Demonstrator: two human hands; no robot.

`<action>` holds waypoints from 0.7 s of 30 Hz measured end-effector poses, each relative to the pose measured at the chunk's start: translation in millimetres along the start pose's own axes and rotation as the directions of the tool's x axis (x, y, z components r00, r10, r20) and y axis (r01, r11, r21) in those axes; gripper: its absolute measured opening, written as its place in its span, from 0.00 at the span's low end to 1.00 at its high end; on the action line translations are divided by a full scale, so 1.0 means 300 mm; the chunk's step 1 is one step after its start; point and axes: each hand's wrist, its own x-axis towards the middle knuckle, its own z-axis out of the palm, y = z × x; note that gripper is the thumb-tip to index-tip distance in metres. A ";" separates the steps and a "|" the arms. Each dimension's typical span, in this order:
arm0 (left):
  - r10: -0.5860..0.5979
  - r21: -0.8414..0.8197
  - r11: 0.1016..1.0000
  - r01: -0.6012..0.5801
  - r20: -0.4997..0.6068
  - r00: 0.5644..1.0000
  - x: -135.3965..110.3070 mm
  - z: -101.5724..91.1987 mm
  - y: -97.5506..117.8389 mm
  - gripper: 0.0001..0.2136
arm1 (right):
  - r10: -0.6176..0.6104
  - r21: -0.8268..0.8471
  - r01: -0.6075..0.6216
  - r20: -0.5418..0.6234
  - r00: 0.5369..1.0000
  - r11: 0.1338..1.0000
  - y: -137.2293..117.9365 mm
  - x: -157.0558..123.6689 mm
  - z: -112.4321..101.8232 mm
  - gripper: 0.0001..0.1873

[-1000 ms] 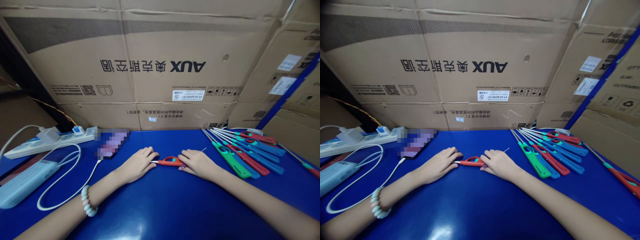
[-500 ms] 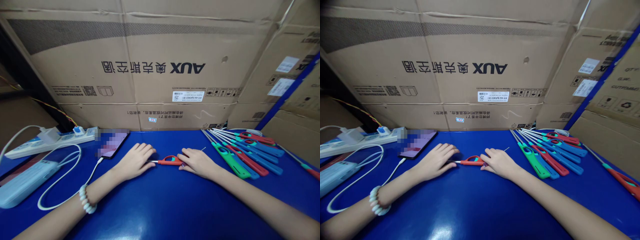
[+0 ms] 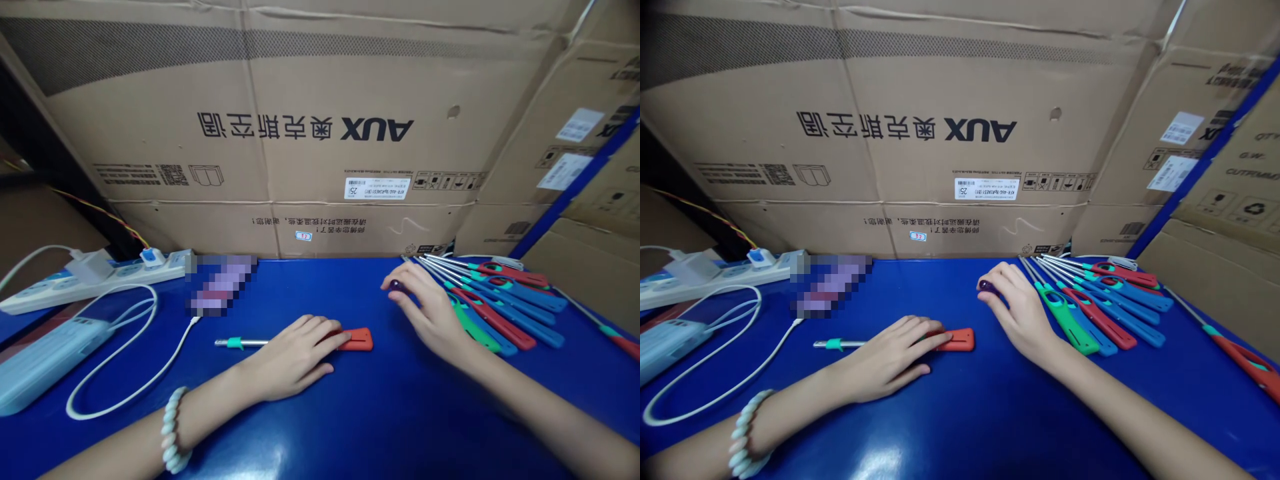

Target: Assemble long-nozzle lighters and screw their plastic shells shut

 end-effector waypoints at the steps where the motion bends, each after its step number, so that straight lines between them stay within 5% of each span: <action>1: -0.001 -0.006 1.000 0.001 -0.011 1.000 0.001 -0.001 0.002 0.19 | 0.060 0.105 -0.058 -0.008 0.998 0.993 -0.006 -0.002 0.001 0.11; 4: -0.002 -0.010 1.000 0.002 -0.028 1.000 0.000 0.002 0.007 0.19 | 0.179 0.413 -0.195 0.078 0.981 0.890 -0.022 -0.014 0.021 0.13; 7: -0.008 0.007 1.000 0.008 -0.029 1.000 -0.001 0.009 0.006 0.19 | 0.175 0.536 -0.240 0.170 0.970 0.809 -0.036 -0.025 0.046 0.14; 21: -0.004 0.024 1.000 0.004 0.000 1.000 0.001 0.013 0.006 0.22 | 0.149 0.532 -0.245 0.217 0.965 0.811 -0.039 -0.035 0.074 0.11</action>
